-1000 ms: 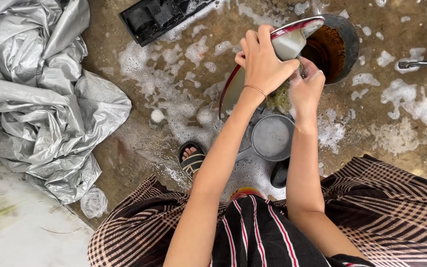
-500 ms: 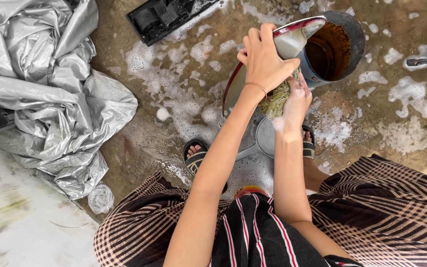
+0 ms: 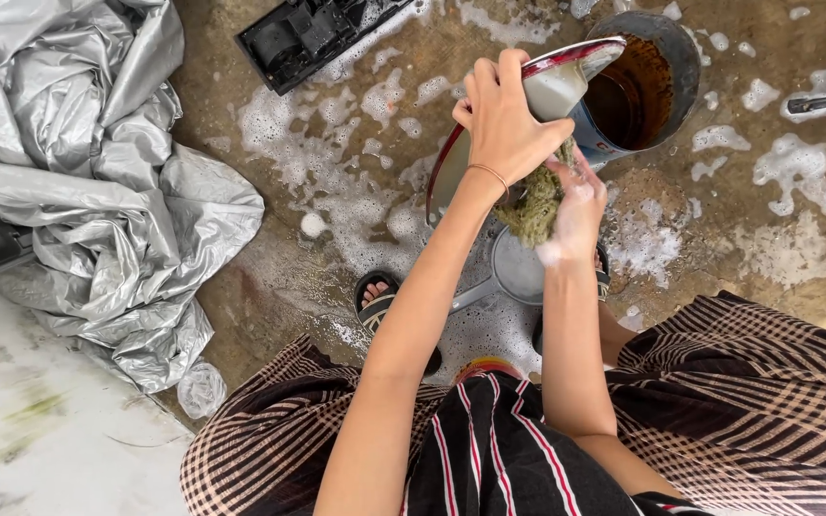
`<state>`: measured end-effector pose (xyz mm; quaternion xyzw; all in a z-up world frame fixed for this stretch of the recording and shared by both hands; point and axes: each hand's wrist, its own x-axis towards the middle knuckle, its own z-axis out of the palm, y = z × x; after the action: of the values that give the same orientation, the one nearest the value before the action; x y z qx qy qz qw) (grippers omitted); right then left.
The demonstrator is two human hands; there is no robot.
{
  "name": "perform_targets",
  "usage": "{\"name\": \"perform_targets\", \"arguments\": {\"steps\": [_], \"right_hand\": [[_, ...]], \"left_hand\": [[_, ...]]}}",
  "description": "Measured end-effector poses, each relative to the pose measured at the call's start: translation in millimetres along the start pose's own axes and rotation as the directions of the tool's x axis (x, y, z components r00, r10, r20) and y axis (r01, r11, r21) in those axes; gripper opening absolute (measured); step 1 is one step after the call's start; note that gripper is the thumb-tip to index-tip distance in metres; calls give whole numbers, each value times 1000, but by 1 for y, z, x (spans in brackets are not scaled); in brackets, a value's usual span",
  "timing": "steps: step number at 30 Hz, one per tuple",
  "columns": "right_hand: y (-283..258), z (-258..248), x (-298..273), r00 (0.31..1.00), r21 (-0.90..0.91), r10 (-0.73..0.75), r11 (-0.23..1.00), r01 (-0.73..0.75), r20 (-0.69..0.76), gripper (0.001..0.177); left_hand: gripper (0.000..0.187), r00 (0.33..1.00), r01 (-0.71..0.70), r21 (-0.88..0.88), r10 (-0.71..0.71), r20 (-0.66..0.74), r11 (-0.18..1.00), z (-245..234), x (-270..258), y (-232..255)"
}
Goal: The person scrubs a metal part with a brush and soapy water, then rinses it with water from a bucket. They continue to scrub and rinse the part thoroughly, ensuring all surfaces are cleaned.
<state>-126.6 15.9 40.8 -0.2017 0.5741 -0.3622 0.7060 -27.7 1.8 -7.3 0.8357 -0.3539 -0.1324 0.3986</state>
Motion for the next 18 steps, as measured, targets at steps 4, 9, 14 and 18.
{"name": "perform_targets", "arguments": {"steps": [4,9,14,18], "right_hand": [[-3,4,-6,982,-104,-69,991,88,178,46],[-1,4,-1,998,-305,-5,952,24,63,72],[-3,4,-1,921,-28,-58,997,75,384,52],[-7,8,-2,982,-259,3,965,46,186,65]], "left_hand": [[75,1000,26,0,-26,3,1000,-2,0,4],[73,999,34,-13,-34,13,999,-18,5,-5],[71,998,55,-3,-55,4,998,-24,10,-3],[72,998,62,-14,-62,31,998,-22,7,-7]]}}
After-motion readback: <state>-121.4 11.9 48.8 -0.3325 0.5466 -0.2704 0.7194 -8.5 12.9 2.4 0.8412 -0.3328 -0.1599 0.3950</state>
